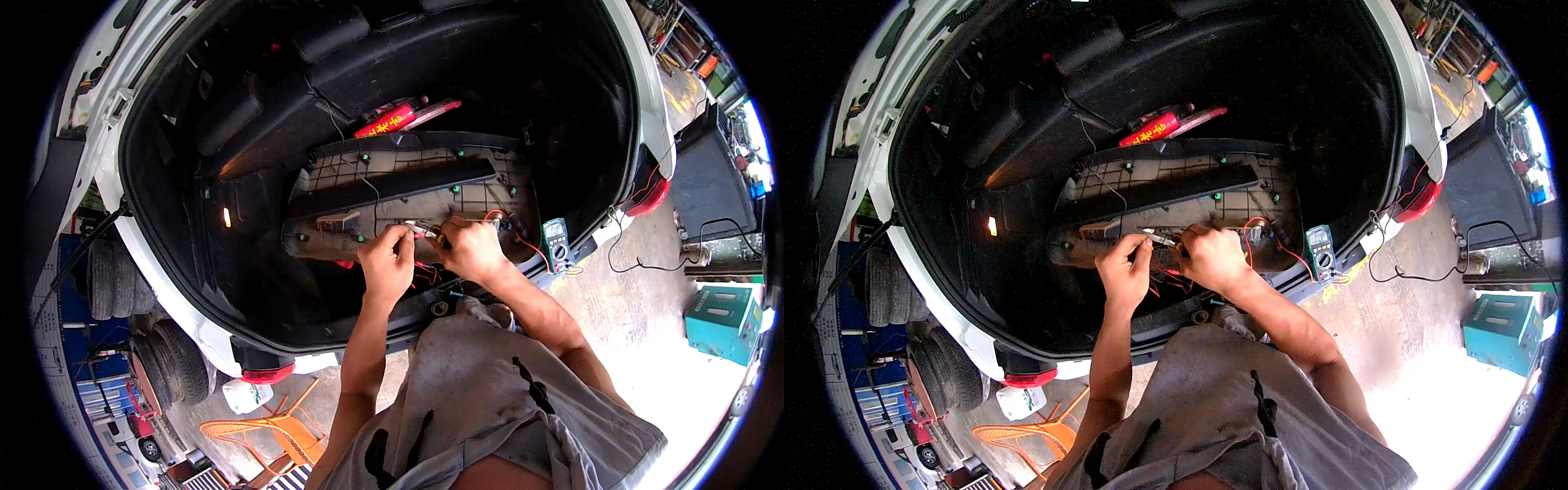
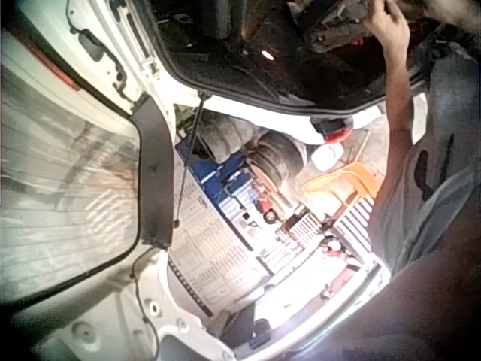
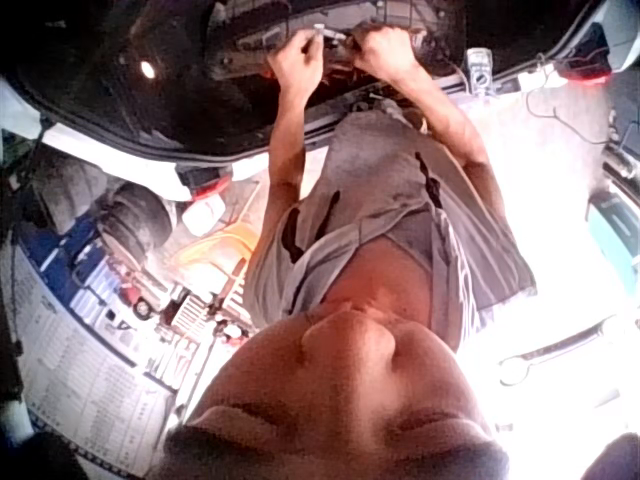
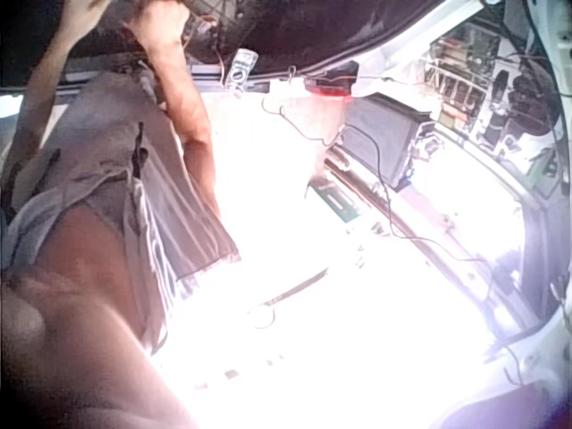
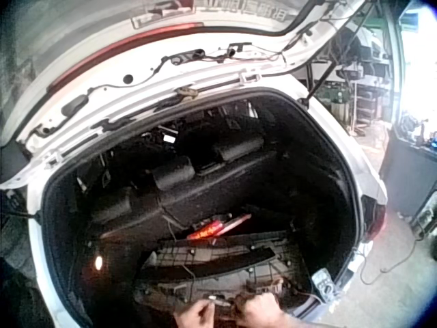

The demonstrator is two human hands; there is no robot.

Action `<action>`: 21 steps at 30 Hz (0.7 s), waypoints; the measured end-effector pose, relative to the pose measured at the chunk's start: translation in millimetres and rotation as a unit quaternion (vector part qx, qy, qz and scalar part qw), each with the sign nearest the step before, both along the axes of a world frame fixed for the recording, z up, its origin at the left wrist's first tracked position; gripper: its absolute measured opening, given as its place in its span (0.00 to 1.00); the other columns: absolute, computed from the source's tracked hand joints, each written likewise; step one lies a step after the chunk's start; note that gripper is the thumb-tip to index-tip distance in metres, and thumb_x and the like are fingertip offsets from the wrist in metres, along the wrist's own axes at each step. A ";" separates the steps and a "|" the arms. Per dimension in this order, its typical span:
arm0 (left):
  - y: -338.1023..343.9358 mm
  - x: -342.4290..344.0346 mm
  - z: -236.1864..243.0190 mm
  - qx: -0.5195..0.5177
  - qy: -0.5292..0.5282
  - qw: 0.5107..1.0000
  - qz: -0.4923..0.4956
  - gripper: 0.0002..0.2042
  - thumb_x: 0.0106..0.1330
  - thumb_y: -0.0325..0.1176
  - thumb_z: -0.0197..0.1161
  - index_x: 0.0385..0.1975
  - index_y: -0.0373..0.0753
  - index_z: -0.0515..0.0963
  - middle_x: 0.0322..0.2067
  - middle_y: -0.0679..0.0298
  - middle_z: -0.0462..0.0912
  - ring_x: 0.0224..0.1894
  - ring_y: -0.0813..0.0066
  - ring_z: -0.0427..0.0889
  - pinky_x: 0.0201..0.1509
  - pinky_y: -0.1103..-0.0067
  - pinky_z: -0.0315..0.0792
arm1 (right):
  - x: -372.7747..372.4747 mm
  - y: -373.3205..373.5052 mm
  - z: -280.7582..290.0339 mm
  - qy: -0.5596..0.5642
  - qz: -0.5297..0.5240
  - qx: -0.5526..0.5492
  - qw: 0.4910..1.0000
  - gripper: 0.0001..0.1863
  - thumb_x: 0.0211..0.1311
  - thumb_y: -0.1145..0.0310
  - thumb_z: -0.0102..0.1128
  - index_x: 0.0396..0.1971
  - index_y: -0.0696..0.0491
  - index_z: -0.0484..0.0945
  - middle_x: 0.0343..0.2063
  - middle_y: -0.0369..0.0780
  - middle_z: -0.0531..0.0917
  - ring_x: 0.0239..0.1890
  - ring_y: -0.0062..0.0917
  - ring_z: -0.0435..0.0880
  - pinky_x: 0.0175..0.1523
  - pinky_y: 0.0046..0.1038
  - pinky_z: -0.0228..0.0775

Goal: The person works on the exposed wiring of a car's rear deck assembly in the open trunk. They use a multimeter to test connections and a wire stripper to prepare wires, then connect and secure the wiring harness along the trunk lid.

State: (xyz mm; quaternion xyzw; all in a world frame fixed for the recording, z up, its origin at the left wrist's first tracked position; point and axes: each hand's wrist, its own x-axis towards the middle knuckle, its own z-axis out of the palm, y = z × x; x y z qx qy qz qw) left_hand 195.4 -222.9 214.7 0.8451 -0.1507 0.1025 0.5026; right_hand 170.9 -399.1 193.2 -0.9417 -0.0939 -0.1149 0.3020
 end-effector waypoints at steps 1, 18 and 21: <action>0.0 0.1 0.2 0.009 -0.003 1.000 -0.006 0.03 0.62 0.22 0.66 0.31 0.29 0.82 0.25 0.61 0.85 0.29 0.81 0.83 0.35 0.81 0.75 | 0.0 -1.0 1.3 0.025 0.001 0.000 1.000 0.13 0.53 0.60 0.66 0.24 0.56 0.81 0.25 0.45 0.83 0.26 0.42 0.85 0.32 0.41 0.77; 33.9 -11.2 29.8 -0.283 0.223 0.932 -0.044 0.03 0.65 0.24 0.65 0.33 0.30 0.82 0.19 0.64 0.80 0.20 0.85 0.76 0.22 0.88 0.64 | 12.8 -63.1 -74.3 0.263 -0.061 0.305 0.913 0.18 0.56 0.66 0.70 0.44 0.59 0.81 0.37 0.51 0.86 0.39 0.37 0.86 0.47 0.33 0.74; 34.5 -7.5 29.5 -0.315 0.248 0.914 -0.059 0.04 0.66 0.25 0.64 0.33 0.31 0.82 0.19 0.62 0.81 0.19 0.82 0.76 0.21 0.87 0.63 | 8.5 -52.8 -78.1 0.207 -0.046 0.354 0.911 0.17 0.52 0.61 0.74 0.30 0.61 0.81 0.23 0.47 0.82 0.27 0.27 0.79 0.37 0.32 0.71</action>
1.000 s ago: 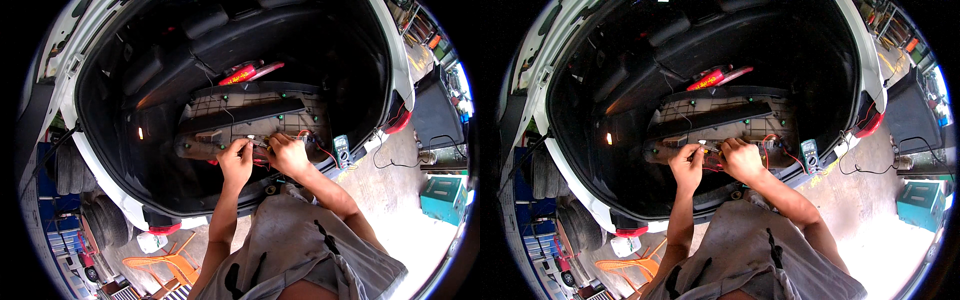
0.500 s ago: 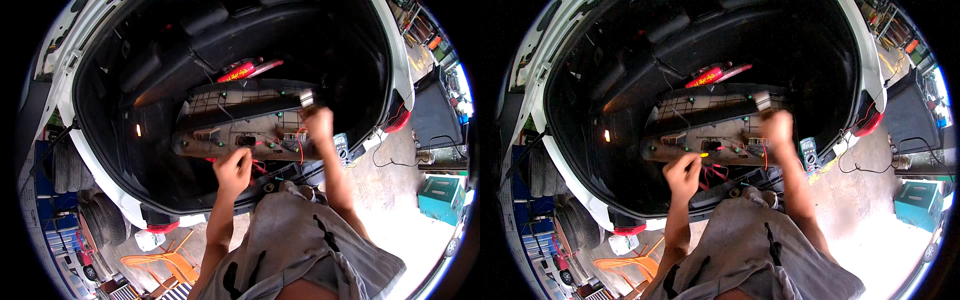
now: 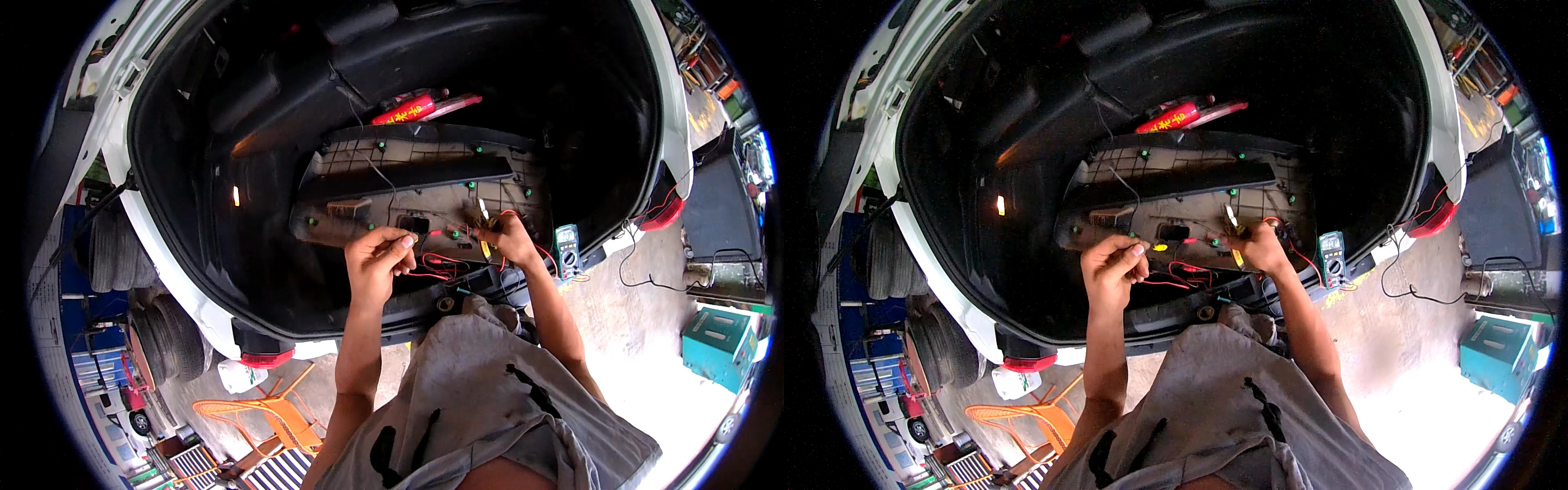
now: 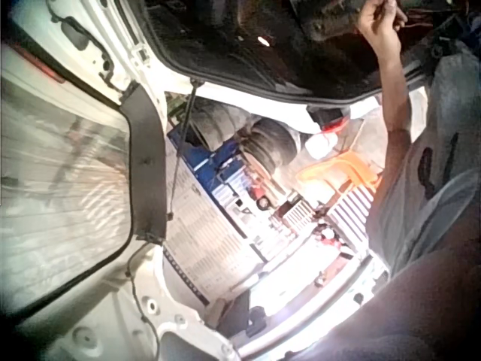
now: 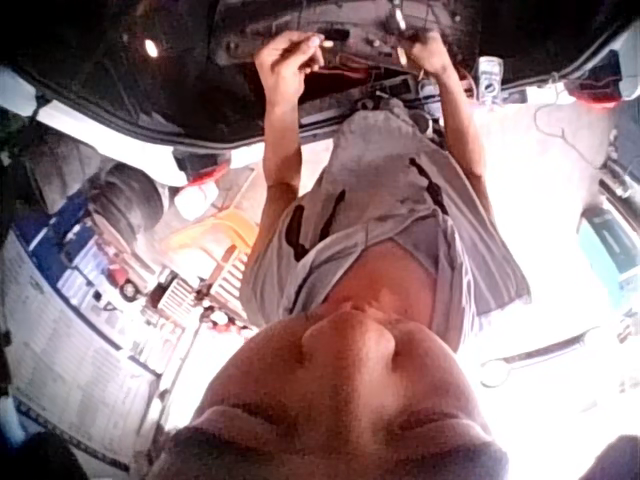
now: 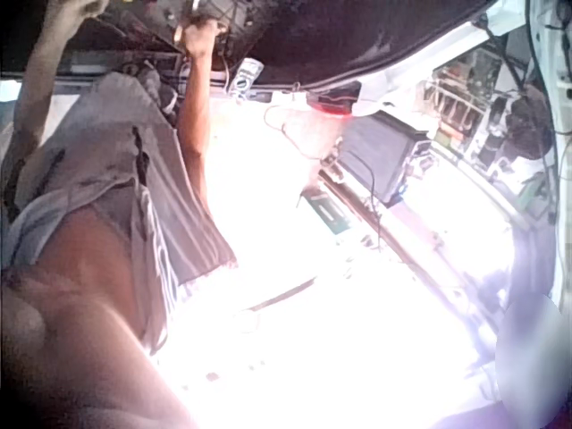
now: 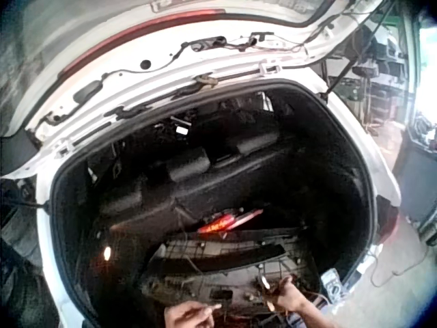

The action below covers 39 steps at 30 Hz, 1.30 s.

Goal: The person works on the exposed wiring of a car's rear deck assembly in the open trunk. They use a multimeter to test connections and a wire stripper to prepare wires, then connect and secure the wiring harness along the trunk lid.

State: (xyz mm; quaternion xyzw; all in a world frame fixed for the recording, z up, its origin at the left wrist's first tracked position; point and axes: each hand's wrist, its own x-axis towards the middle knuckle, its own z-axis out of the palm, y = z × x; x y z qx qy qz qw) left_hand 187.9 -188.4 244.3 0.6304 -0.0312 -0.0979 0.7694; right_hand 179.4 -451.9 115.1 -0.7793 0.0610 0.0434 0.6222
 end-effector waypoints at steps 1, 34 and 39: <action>0.7 1.7 -0.6 -0.023 0.007 1.000 -0.010 0.04 0.66 0.26 0.64 0.33 0.31 0.82 0.19 0.61 0.81 0.19 0.81 0.77 0.21 0.87 0.63 | 1.3 0.7 4.1 -0.014 0.018 -0.064 0.998 0.18 0.52 0.60 0.73 0.31 0.61 0.82 0.24 0.47 0.83 0.28 0.29 0.81 0.38 0.33 0.72; 61.4 -64.5 -75.7 -0.101 0.080 0.981 0.143 0.13 0.57 0.35 0.71 0.31 0.28 0.81 0.18 0.54 0.79 0.19 0.68 0.76 0.23 0.76 0.66 | 224.7 81.0 -202.3 0.275 -0.114 0.256 0.920 0.31 0.55 0.67 0.73 0.60 0.47 0.74 0.58 0.36 0.77 0.61 0.30 0.73 0.58 0.37 0.75; 61.2 -53.4 -73.1 -0.132 0.115 0.971 0.165 0.11 0.62 0.31 0.68 0.34 0.27 0.80 0.18 0.54 0.78 0.17 0.66 0.75 0.21 0.74 0.67 | 266.5 107.6 -252.4 0.091 0.033 0.227 0.969 0.22 0.65 0.65 0.65 0.58 0.49 0.76 0.46 0.32 0.82 0.51 0.29 0.79 0.48 0.36 0.75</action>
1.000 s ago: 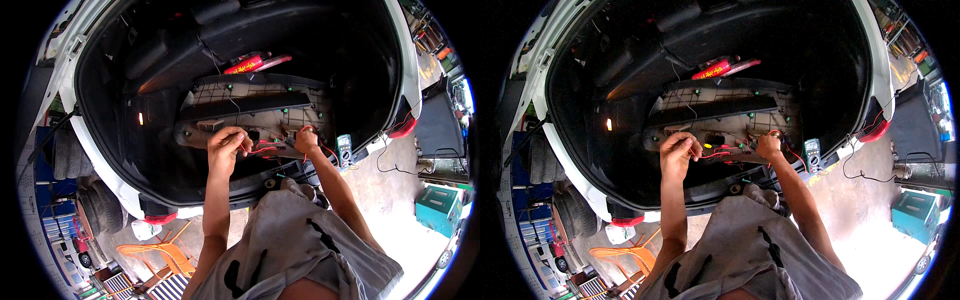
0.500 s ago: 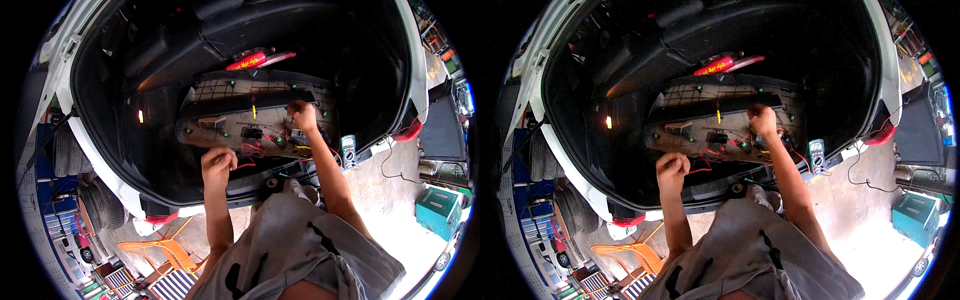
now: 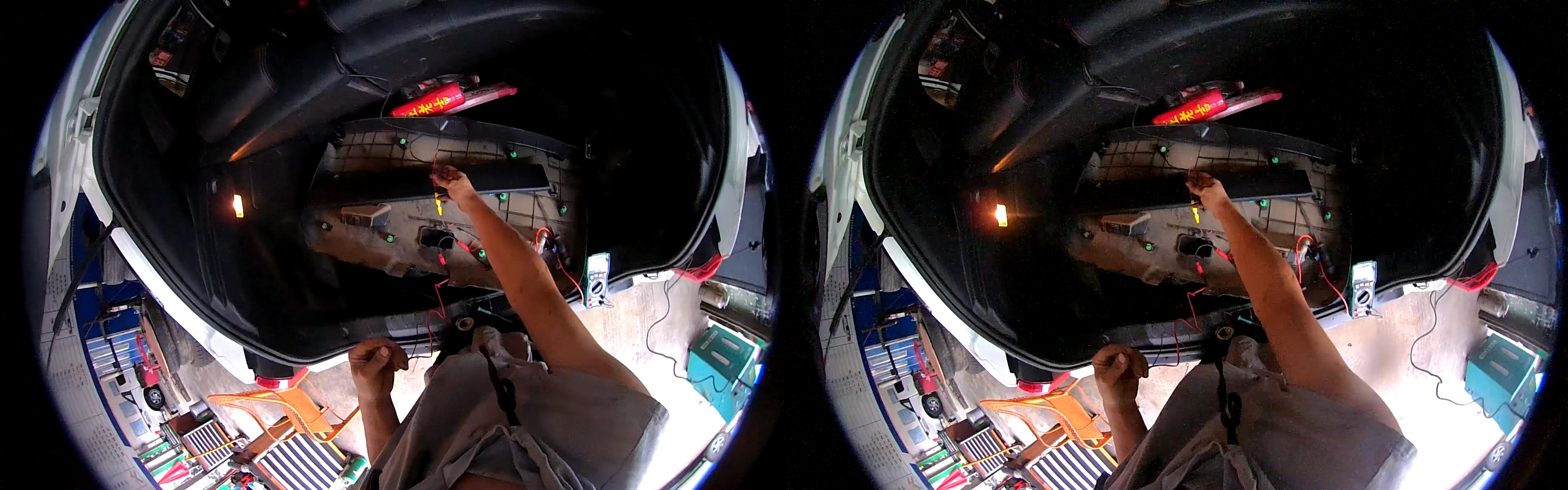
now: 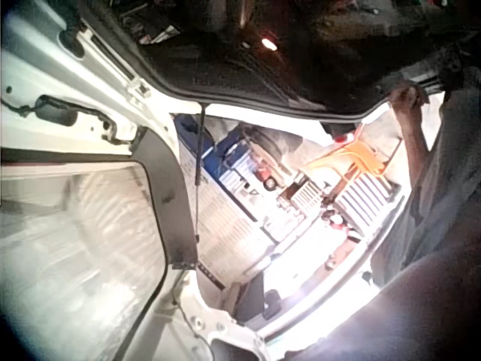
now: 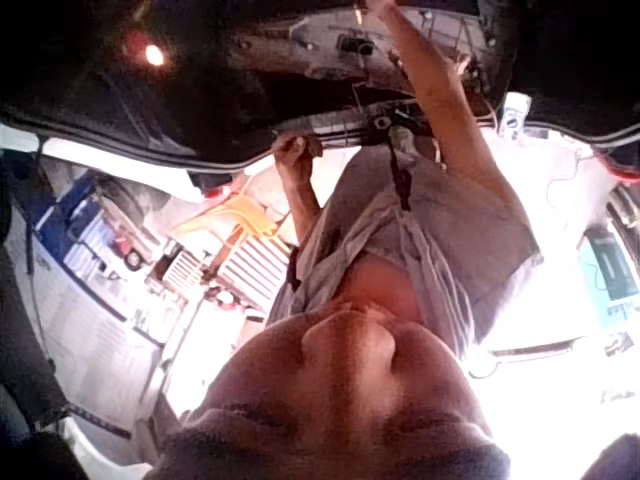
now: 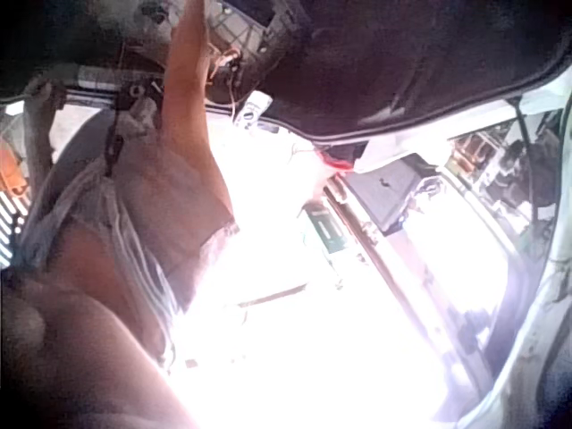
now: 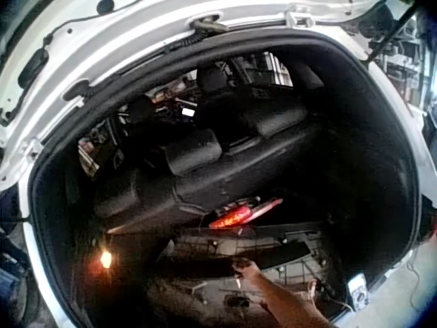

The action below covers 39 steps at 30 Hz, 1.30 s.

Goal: The person works on the exposed wiring of a car's rear deck assembly in the open trunk. They use a multimeter to test connections and a wire stripper to prepare wires, then connect and secure the wiring harness along the trunk lid.

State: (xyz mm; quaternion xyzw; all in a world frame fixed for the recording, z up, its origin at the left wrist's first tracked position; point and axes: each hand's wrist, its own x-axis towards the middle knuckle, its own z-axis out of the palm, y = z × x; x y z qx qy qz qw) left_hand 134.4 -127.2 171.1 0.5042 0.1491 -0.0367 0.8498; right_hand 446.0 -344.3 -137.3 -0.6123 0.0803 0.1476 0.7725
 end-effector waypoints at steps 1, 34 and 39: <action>-0.1 0.2 -2.1 0.000 0.000 1.000 0.019 0.11 0.63 0.31 0.67 0.35 0.27 0.79 0.18 0.54 0.78 0.17 0.67 0.75 0.20 0.74 0.67 | -2.7 13.0 12.9 0.119 -0.033 0.111 0.986 0.18 0.69 0.65 0.62 0.56 0.51 0.78 0.40 0.32 0.85 0.46 0.27 0.82 0.42 0.35 0.76; -75.1 139.6 19.4 0.242 -0.064 0.964 -0.090 0.07 0.68 0.24 0.62 0.40 0.29 0.83 0.17 0.67 0.79 0.14 0.85 0.73 0.14 0.87 0.60 | -184.6 -18.6 289.3 -0.393 -0.012 -0.415 0.820 0.08 0.63 0.64 0.62 0.32 0.53 0.81 0.23 0.46 0.83 0.25 0.45 0.82 0.30 0.42 0.74; -76.8 138.5 21.6 0.227 -0.057 0.969 -0.083 0.07 0.67 0.25 0.64 0.40 0.29 0.83 0.17 0.67 0.79 0.14 0.85 0.73 0.14 0.87 0.60 | -185.9 -17.8 293.5 -0.415 -0.024 -0.394 0.820 0.07 0.62 0.65 0.61 0.32 0.53 0.81 0.25 0.45 0.83 0.26 0.45 0.82 0.31 0.42 0.75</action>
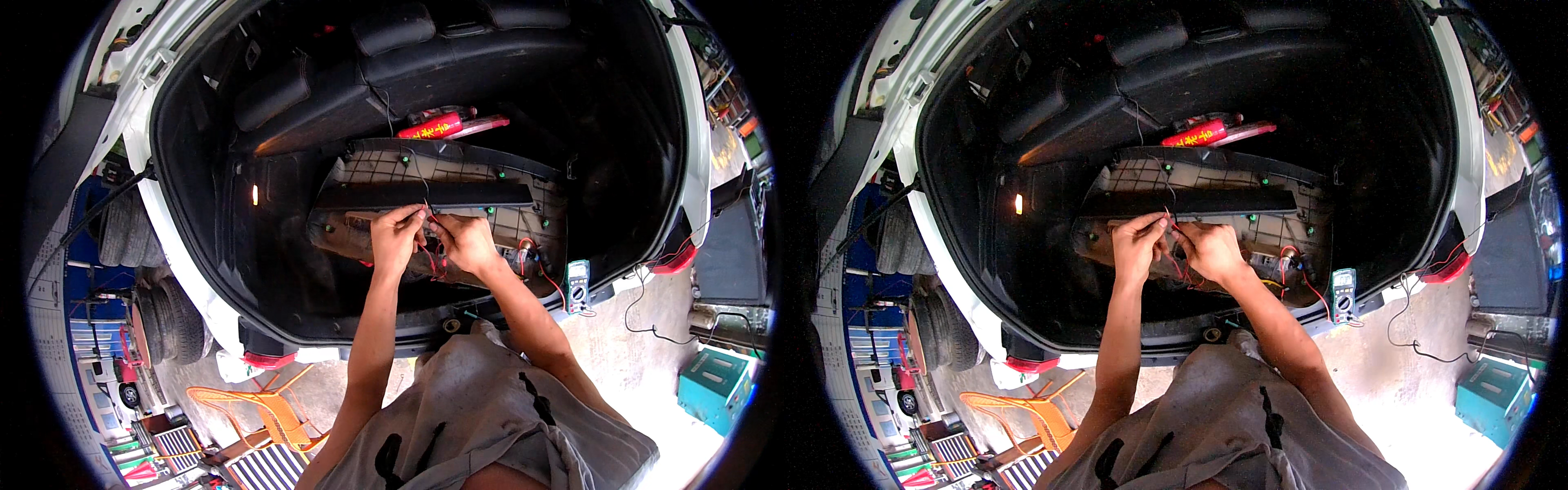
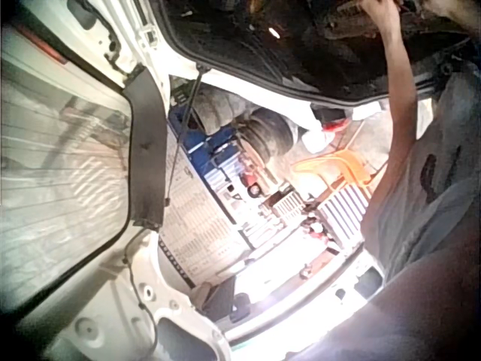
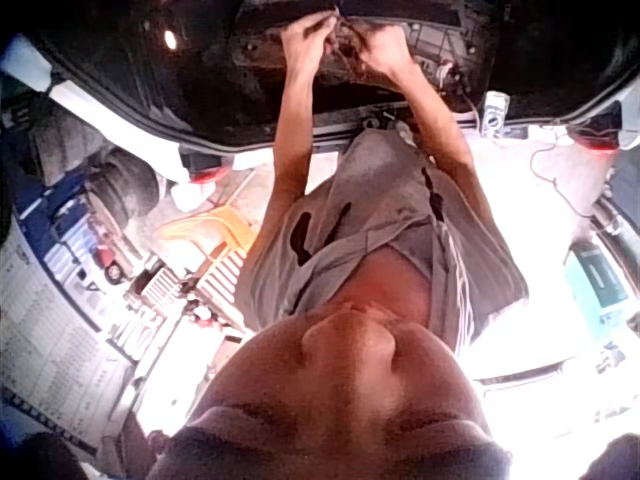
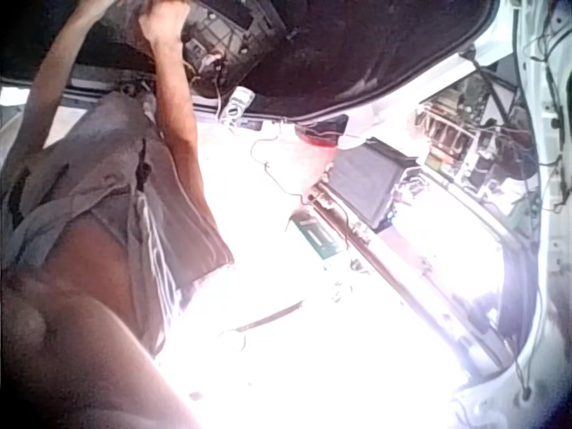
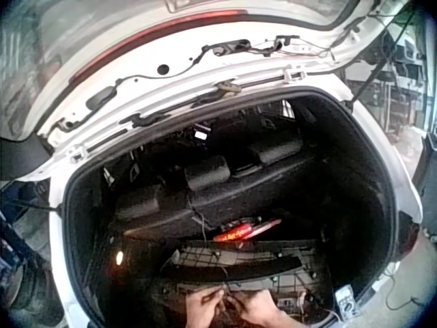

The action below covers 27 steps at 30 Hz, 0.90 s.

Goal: The person works on the exposed wiring of a car's rear deck assembly in the open trunk. They use a multimeter to test connections and a wire stripper to prepare wires, then connect and secure the wiring harness along the trunk lid.

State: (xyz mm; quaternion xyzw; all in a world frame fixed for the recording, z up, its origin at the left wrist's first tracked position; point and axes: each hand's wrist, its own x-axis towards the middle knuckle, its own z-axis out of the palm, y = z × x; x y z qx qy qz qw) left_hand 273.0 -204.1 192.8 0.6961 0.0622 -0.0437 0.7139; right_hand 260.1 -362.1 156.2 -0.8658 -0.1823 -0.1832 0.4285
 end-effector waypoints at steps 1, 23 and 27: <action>-0.5 0.2 -0.1 -0.002 0.000 1.000 0.000 0.07 0.67 0.25 0.64 0.40 0.29 0.83 0.17 0.67 0.79 0.14 0.85 0.73 0.14 0.87 0.60 | -0.3 -0.6 -0.5 0.001 0.002 -0.004 1.000 0.07 0.62 0.65 0.61 0.32 0.53 0.81 0.25 0.45 0.83 0.26 0.45 0.82 0.31 0.42 0.74; 3.8 7.9 -4.8 0.029 0.013 0.998 -0.047 0.08 0.65 0.27 0.67 0.39 0.29 0.84 0.17 0.65 0.79 0.14 0.83 0.72 0.15 0.85 0.59 | 3.3 -2.9 -4.2 0.020 0.021 -0.008 1.000 0.07 0.63 0.65 0.60 0.32 0.53 0.81 0.25 0.45 0.83 0.28 0.46 0.82 0.32 0.42 0.73; 2.5 7.5 -2.0 0.036 0.014 0.998 -0.054 0.07 0.65 0.26 0.67 0.38 0.29 0.85 0.16 0.67 0.79 0.14 0.85 0.71 0.15 0.86 0.59 | 2.7 -2.5 -2.7 0.025 0.021 0.002 0.999 0.07 0.63 0.65 0.60 0.32 0.53 0.81 0.25 0.45 0.83 0.28 0.45 0.82 0.32 0.42 0.73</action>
